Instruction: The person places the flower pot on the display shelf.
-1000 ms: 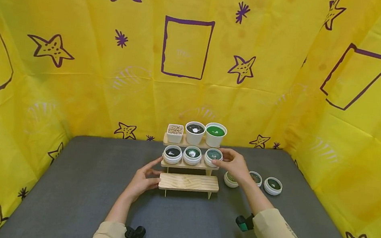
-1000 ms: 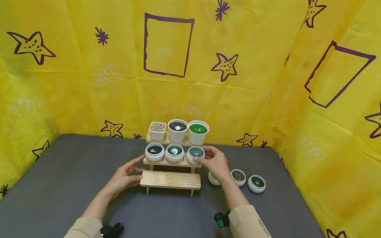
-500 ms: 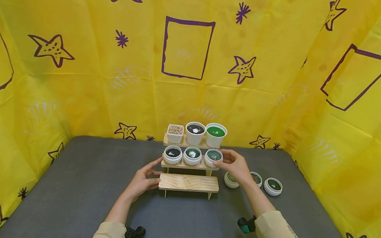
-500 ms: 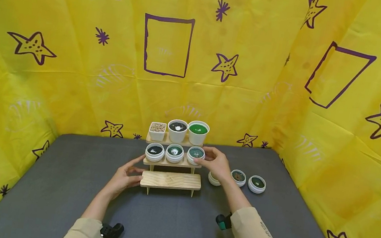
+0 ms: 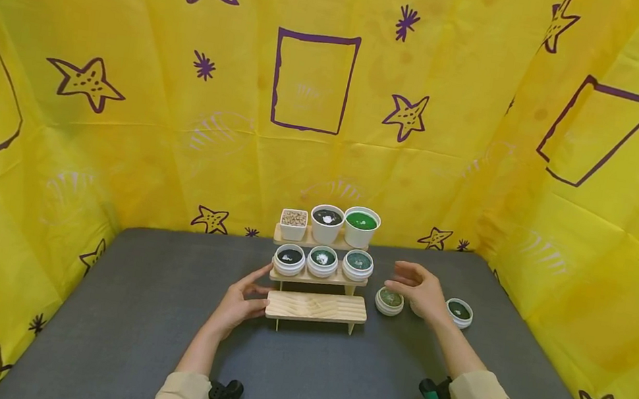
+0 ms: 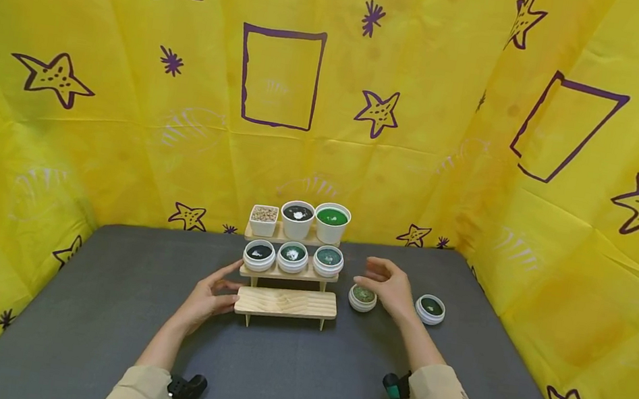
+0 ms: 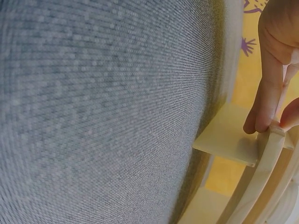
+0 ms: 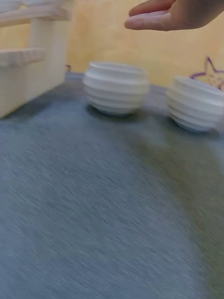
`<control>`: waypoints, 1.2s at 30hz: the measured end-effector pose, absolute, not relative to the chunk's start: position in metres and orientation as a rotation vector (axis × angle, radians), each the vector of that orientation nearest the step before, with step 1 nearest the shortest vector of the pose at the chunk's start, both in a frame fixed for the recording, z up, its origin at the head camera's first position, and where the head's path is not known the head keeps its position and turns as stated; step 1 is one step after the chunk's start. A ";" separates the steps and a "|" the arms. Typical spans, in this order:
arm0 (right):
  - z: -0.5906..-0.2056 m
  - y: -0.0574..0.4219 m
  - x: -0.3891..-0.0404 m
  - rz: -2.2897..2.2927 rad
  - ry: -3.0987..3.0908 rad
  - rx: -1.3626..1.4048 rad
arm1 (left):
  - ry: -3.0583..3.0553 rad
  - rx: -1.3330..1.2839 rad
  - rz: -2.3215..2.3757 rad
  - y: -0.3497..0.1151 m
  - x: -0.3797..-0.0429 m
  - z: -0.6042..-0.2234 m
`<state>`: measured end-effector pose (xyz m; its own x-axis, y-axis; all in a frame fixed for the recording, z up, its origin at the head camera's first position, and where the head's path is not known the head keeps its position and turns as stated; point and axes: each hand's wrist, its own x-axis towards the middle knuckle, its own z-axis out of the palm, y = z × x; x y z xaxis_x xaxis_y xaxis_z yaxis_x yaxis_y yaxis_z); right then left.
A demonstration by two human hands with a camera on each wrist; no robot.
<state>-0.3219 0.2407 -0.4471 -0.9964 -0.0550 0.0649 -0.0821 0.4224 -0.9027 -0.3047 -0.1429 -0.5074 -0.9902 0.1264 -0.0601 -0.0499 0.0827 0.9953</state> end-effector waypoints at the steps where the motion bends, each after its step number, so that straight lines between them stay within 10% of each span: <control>1: -0.449 0.245 -0.321 1.670 -2.619 0.110 | 2.211 0.080 2.043 -0.143 -0.305 -0.507; 36: -0.467 0.347 -0.302 1.434 -2.470 -0.455 | 2.193 0.066 2.051 -0.143 -0.303 -0.505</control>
<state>-0.3024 0.3471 -0.4674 -0.9203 0.3870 0.0576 0.1419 0.4674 -0.8726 -0.3030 -0.1428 -0.5050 -0.9895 0.1261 -0.0710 -0.0624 0.0710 0.9955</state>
